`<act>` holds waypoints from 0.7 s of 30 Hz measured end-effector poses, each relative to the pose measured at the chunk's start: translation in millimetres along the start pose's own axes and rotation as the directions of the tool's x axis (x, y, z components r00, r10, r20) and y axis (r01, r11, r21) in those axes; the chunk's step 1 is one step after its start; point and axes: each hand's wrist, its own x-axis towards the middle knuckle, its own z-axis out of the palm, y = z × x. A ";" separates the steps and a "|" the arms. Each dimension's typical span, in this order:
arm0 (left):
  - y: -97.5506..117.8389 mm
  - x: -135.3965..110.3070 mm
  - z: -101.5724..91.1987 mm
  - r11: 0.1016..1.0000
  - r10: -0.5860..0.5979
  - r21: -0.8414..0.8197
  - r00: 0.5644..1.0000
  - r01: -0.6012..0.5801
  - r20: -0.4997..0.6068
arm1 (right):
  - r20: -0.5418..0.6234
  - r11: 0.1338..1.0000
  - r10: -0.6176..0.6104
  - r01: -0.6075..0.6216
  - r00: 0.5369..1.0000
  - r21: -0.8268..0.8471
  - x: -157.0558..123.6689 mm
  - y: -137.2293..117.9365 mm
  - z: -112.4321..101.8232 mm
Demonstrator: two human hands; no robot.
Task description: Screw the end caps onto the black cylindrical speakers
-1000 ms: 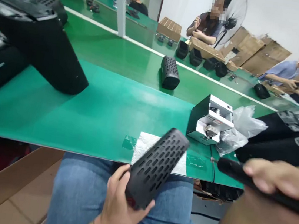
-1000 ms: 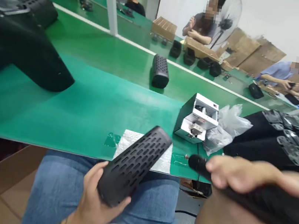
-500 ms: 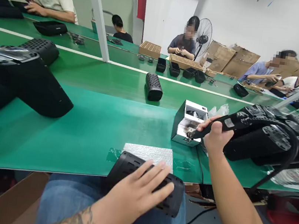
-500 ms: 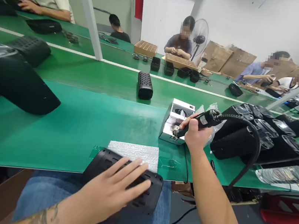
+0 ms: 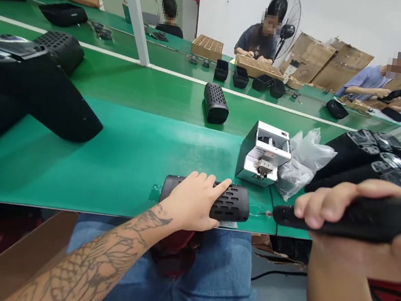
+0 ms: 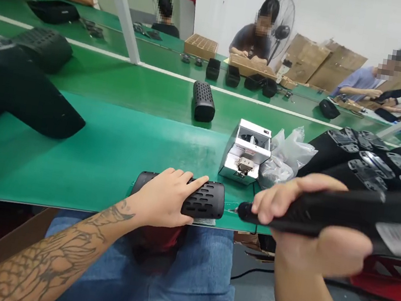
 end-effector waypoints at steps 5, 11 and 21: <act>0.1 -2.0 2.4 1.000 0.010 -0.006 1.000 -0.010 -0.029 | 0.074 0.998 0.047 -0.050 0.996 0.040 -35.3 -0.4 29.0; 2.1 -3.3 2.1 1.000 0.015 0.004 0.999 -0.015 -0.039 | 0.089 0.996 0.023 -0.031 0.996 0.085 -28.0 34.7 39.9; 2.3 -3.0 0.4 0.999 -0.006 -0.034 1.000 0.006 -0.008 | 0.159 0.984 0.130 -0.147 0.979 0.099 -21.8 46.1 45.5</act>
